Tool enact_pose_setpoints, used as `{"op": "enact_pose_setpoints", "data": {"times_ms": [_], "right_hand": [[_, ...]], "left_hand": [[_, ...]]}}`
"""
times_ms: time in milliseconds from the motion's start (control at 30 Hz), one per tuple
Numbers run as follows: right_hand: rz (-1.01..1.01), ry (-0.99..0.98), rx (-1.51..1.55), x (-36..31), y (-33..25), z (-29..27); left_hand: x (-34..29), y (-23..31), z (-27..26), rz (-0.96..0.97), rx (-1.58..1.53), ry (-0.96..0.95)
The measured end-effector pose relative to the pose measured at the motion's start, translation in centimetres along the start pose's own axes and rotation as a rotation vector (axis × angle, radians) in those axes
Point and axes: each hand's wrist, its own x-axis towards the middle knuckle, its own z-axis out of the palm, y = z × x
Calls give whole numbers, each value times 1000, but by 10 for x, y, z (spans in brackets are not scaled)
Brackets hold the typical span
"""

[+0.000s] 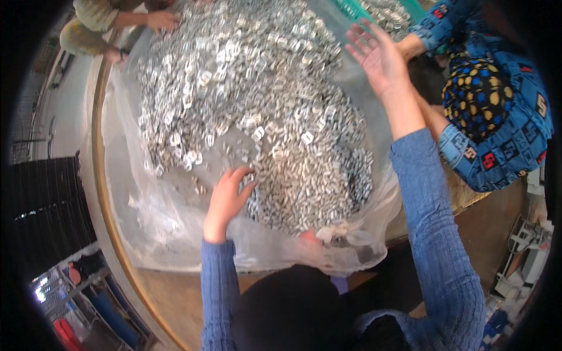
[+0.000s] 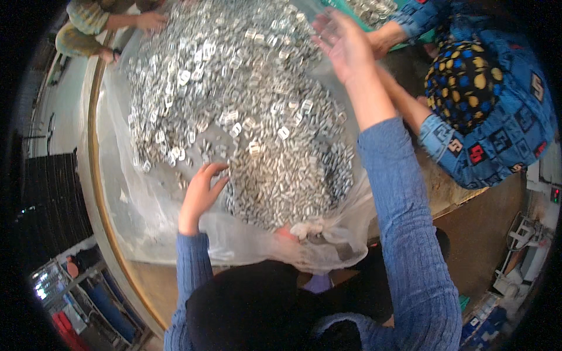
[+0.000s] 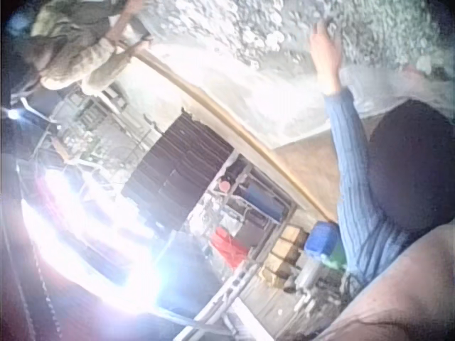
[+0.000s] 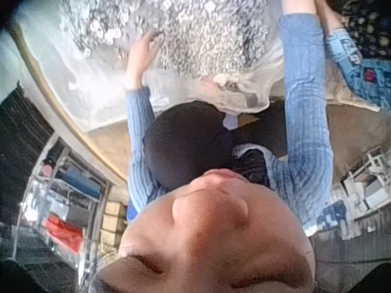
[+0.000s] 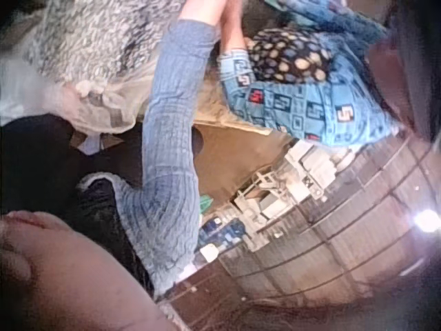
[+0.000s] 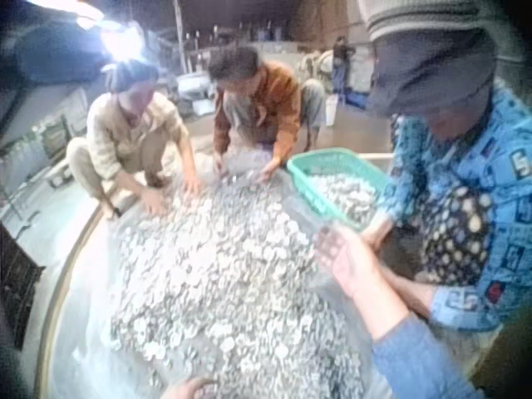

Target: The person picks up small metal components from a pile on a table and places them into a small basket, handling them one at a time or in small groups.

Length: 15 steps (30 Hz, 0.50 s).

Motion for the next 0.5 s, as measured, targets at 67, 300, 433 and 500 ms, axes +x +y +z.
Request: {"op": "enact_pose_setpoints", "data": {"times_ms": [67, 300, 433, 500], "right_hand": [[150, -228, -277, -29, 54, -20], [-378, -394, -1582, -126, 178, -23], [-341, -273, -1514, -151, 198, -26], [-265, -292, -1381, -155, 185, -27]], "left_hand": [[20, -34, 7, 94, 12, -137], [97, -27, 70, 98, 374, 292], [83, -6, 103, 98, 83, 175], [65, 1, 91, 84, -103, 88]]}}
